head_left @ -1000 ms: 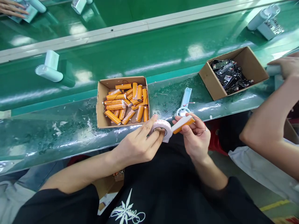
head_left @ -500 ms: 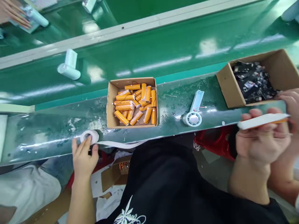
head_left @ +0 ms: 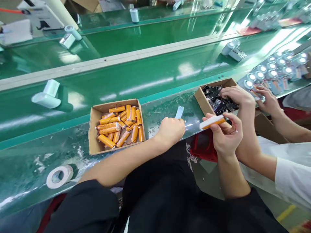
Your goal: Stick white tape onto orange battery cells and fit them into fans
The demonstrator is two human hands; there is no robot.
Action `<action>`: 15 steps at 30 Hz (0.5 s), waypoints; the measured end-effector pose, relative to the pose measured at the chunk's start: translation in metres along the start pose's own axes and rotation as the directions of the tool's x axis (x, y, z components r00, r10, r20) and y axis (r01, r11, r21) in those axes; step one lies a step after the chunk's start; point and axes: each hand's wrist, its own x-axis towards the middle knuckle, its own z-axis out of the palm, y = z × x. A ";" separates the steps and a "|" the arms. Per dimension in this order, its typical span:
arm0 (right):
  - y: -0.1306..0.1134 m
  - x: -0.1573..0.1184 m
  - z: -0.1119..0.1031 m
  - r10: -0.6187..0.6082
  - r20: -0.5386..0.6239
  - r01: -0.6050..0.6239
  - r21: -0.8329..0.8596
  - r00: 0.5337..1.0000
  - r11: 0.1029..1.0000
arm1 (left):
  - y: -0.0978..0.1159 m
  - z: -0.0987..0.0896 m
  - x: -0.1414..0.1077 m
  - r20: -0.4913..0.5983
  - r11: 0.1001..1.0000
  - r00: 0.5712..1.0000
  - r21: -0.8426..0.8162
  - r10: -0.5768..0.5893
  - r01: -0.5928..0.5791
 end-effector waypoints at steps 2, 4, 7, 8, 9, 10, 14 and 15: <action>-0.001 -0.012 -0.014 0.046 0.044 -0.045 -0.027 0.998 0.999 | -0.018 -0.003 -0.005 0.059 0.985 0.984 0.034 0.168 -0.170; 0.002 -0.021 -0.020 0.077 0.087 -0.074 -0.030 0.993 0.997 | -0.036 0.000 -0.013 0.057 0.949 0.949 0.050 0.309 -0.312; 0.010 -0.024 -0.014 0.073 0.183 -0.065 -0.051 0.980 0.997 | -0.051 0.012 -0.021 -0.034 0.906 0.906 0.044 0.422 -0.421; 0.012 -0.023 -0.010 0.059 0.222 -0.043 -0.077 0.973 0.996 | -0.053 0.017 -0.023 -0.072 0.901 0.898 0.037 0.435 -0.433; 0.015 -0.022 -0.005 0.047 0.261 -0.018 -0.113 0.964 0.993 | -0.054 0.022 -0.024 -0.108 0.899 0.893 0.026 0.436 -0.436; 0.017 -0.021 -0.001 0.041 0.295 0.007 -0.157 0.955 0.988 | -0.055 0.027 -0.026 -0.142 0.901 0.891 0.011 0.431 -0.434; 0.024 -0.024 0.005 0.024 0.412 0.124 -0.330 0.911 0.936 | -0.054 0.042 -0.031 -0.239 0.913 0.892 -0.049 0.383 -0.405; 0.026 -0.025 0.005 0.011 0.444 0.168 -0.361 0.896 0.917 | -0.053 0.045 -0.032 -0.251 0.915 0.893 -0.058 0.373 -0.398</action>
